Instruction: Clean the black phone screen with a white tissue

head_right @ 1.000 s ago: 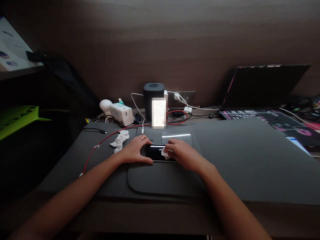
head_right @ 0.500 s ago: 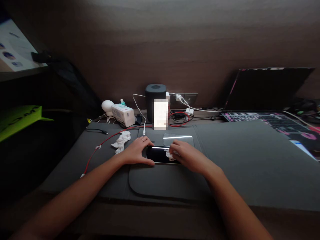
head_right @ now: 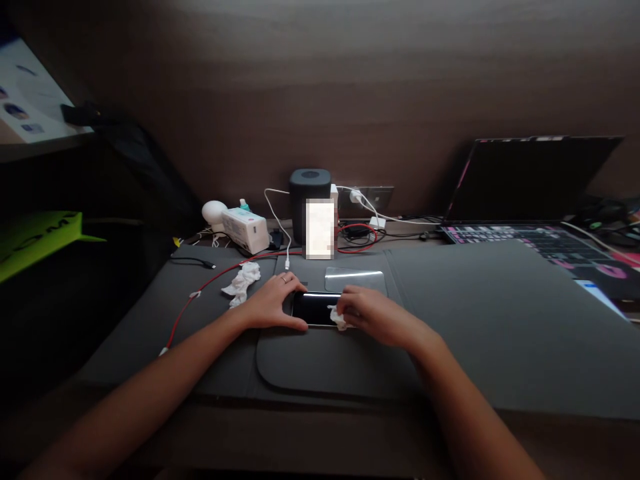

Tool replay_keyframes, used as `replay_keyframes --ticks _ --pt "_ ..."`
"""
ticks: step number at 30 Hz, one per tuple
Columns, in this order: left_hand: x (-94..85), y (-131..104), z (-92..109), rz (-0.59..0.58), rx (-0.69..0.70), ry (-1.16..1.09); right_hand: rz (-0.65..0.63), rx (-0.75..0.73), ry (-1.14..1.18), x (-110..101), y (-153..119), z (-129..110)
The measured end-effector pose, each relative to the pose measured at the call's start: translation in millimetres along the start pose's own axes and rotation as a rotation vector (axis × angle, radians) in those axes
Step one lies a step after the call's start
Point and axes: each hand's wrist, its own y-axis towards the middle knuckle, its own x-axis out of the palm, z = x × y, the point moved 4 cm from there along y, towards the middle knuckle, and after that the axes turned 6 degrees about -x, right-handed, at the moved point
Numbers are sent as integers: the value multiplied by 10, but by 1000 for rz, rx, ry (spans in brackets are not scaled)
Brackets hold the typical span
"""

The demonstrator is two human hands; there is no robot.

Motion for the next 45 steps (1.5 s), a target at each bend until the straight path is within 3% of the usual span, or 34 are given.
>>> replay_keyframes --ticks 4,10,15,21,27,32,38,45 --pt "-2 -2 1 8 5 0 82 -17 -76 -5 31 35" --pt "4 5 -5 3 8 -1 2 6 -30 21 3 1" --pt "4 1 -2 8 2 4 55 38 -70 39 33 -11" --pt "1 4 1 4 9 7 16 47 -54 111 36 -30" --pt "5 7 -6 13 10 6 117 59 -70 80 64 44" --pt "18 11 -15 2 11 1 36 17 6 123 41 22" --pt "20 14 -20 10 9 11 152 67 -41 140 111 44" --pt "5 10 4 6 6 15 16 57 88 114 50 44"
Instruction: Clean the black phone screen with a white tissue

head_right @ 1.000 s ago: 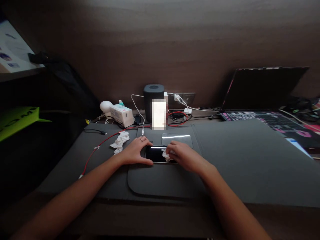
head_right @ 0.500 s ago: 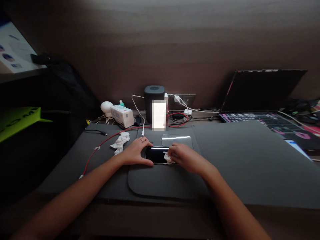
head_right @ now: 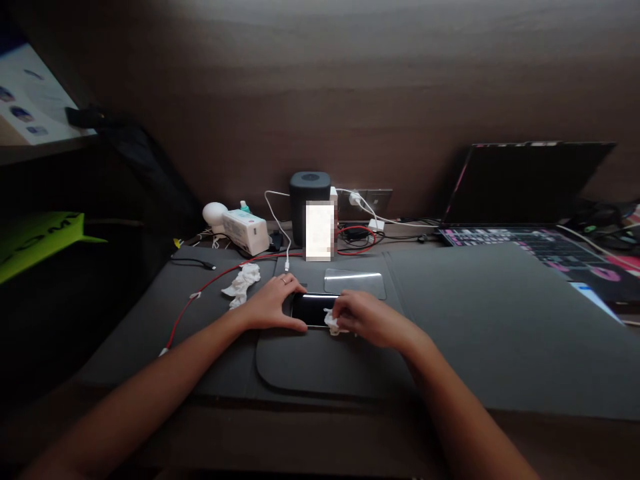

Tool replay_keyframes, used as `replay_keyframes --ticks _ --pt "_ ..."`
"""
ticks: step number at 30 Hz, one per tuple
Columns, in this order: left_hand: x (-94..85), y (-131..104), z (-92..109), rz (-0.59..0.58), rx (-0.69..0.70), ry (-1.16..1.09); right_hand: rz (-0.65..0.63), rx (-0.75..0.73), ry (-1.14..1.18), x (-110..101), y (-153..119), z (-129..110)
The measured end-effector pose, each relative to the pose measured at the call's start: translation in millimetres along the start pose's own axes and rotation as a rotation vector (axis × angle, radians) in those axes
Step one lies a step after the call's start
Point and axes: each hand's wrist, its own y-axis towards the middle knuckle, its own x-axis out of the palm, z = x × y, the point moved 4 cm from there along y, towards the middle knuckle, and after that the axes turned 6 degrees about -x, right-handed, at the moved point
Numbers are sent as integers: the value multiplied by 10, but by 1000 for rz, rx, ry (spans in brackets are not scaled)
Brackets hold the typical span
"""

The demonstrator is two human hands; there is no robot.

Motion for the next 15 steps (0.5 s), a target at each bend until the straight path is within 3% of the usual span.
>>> replay_keyframes --ticks 4,8,11,15 --pt "1 0 0 0 -1 4 81 10 -64 -12 35 27" --pt "4 0 -7 -8 -4 0 35 21 -50 -65 -15 51" --pt "-4 -3 -1 -7 -2 -8 -14 -16 -24 -22 -21 -54" --pt "-10 -8 4 -5 -4 -19 44 -69 -61 95 72 -192"
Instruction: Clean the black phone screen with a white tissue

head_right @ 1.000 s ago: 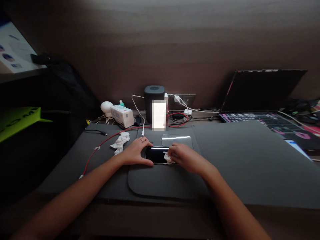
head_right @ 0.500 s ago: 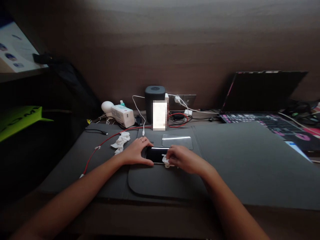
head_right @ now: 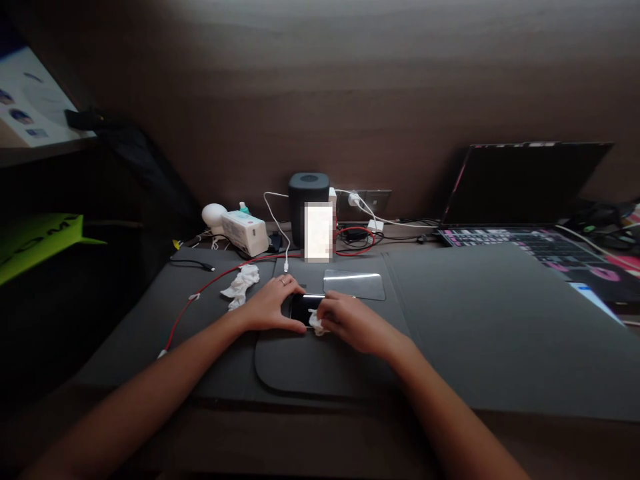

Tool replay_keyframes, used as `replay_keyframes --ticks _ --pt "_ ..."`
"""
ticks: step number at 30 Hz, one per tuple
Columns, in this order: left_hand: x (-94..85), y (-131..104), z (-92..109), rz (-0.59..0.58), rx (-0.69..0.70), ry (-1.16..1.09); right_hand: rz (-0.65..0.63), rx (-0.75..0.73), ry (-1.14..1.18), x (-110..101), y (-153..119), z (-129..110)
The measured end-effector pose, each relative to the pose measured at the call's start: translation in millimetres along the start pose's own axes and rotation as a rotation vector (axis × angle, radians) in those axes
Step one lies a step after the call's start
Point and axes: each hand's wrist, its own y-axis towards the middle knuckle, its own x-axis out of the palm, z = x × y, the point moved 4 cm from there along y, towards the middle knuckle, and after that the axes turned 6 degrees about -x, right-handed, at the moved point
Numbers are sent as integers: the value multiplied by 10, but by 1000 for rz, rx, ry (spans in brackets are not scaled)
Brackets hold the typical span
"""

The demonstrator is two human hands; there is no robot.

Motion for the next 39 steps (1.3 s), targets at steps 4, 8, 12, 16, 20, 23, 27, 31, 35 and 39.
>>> replay_keyframes --ticks 4,8,12,16,20,23,27,31,35,39 --pt "8 4 -11 -2 -1 -1 58 22 -18 -25 16 61" --pt "15 10 -11 -4 5 3 5 17 -25 -44 -17 78" --pt "16 10 -8 4 -6 -1 45 -65 -55 84 74 -74" --pt "21 8 -11 3 -6 -10 85 -157 -145 190 172 -211" --pt "21 9 -13 6 17 -10 45 -263 -144 227 180 -285" --pt "19 14 -11 8 33 -1 57 -311 -144 254 175 -293" --pt "27 18 -17 9 33 11 67 -301 -201 252 178 -244" --pt "28 10 -27 7 17 -2 48 -196 -238 112 121 -120" --pt "4 -5 -8 5 13 -18 75 -76 -231 -88 -10 76" --pt "-11 -7 10 1 0 -16 46 -1 -247 -194 -134 237"
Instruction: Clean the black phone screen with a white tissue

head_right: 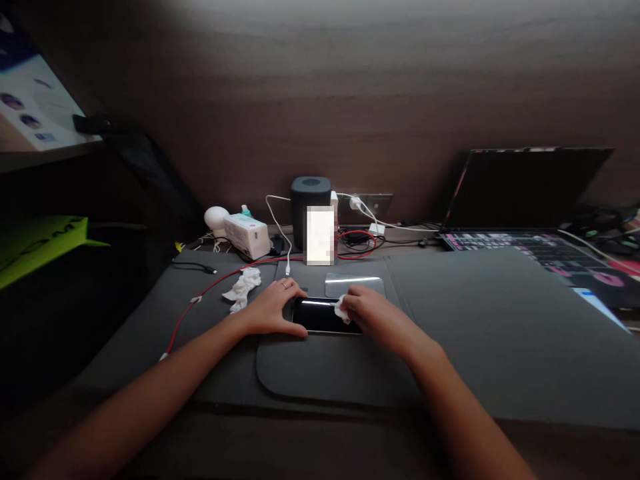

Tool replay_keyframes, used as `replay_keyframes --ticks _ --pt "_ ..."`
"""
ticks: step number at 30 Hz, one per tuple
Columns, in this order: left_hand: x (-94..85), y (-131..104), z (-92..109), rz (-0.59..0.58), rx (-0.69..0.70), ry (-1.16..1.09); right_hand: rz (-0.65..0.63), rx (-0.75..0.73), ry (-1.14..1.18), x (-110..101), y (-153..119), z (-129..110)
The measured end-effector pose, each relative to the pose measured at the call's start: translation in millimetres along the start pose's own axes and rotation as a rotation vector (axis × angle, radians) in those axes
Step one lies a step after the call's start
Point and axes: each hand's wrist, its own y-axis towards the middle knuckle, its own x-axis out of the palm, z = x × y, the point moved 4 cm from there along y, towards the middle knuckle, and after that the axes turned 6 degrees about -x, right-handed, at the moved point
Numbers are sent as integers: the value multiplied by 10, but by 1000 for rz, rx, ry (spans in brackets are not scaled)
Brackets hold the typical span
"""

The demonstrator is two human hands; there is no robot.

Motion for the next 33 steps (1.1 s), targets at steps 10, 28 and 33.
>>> replay_keyframes --ticks 10,28,33 --pt "19 7 -15 4 4 11 -45 -80 151 188 142 -432" --pt "29 9 -28 6 2 -2 75 59 160 115 144 -216" --pt "33 18 -30 3 8 0 -36 65 186 92 76 -124"
